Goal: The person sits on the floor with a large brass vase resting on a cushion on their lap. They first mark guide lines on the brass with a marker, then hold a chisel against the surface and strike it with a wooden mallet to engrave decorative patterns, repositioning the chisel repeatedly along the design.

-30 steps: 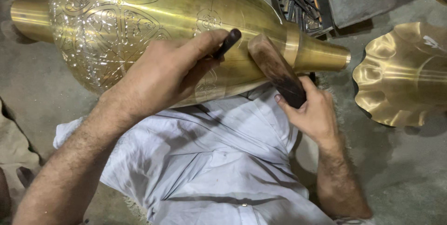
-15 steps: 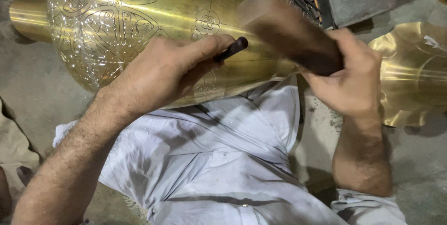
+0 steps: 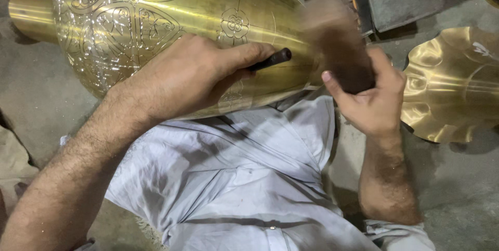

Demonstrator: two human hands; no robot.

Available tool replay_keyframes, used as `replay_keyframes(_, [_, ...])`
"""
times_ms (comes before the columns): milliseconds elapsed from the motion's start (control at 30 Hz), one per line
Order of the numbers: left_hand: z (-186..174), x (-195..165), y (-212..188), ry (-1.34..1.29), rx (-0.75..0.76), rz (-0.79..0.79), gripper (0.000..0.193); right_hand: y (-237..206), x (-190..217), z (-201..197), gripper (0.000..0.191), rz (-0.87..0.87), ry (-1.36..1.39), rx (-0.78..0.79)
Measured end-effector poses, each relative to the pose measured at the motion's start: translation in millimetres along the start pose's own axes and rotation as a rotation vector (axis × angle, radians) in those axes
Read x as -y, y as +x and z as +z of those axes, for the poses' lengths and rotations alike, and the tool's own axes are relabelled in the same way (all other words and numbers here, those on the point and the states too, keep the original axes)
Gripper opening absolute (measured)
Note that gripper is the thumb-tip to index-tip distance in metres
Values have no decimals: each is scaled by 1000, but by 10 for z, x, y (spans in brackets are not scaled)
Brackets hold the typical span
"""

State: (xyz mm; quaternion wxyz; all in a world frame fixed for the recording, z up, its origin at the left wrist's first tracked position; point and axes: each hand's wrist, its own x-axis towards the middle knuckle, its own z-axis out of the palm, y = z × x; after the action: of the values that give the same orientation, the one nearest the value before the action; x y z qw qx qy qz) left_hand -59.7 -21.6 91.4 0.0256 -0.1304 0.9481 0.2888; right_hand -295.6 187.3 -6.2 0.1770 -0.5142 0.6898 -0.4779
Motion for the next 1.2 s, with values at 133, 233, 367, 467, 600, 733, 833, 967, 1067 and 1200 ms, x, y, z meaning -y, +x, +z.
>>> replay_keyframes(133, [-27, -22, 35, 46, -20, 71, 38, -121, -39, 60, 35, -25, -123, -25])
replay_keyframes(233, [-42, -33, 34, 63, -45, 126, 37, -181, -67, 69, 27, 61, 32, -60])
replay_keyframes(367, [-69, -17, 22, 87, -5, 110, 40, -229, -70, 56, 41, -170, -499, -23])
replay_keyframes(467, [-73, -13, 13, 24, -3, 68, 38, -254, -55, 70, 26, 173, 364, -104])
replay_keyframes(600, [-69, 0, 5, 49, 23, 69, 39, -254, -61, 92, 39, 43, -24, -64])
replay_keyframes(733, [-52, 17, -2, 60, 39, 58, 40, -235, -94, 122, 31, 145, 31, -63])
replay_keyframes(833, [-53, 24, -26, 42, 52, 43, 37, -228, -111, 128, 34, 49, -114, -62])
replay_keyframes(967, [-60, 20, -45, 84, 3, 91, 36, -212, -110, 126, 24, 60, 60, -29])
replay_keyframes(1067, [-58, 22, -43, 52, 35, 64, 38, -178, -75, 124, 41, -143, -319, -105])
replay_keyframes(1200, [-67, 51, -91, 2, -47, 121, 36, -130, 31, 155, 36, 77, 132, -115])
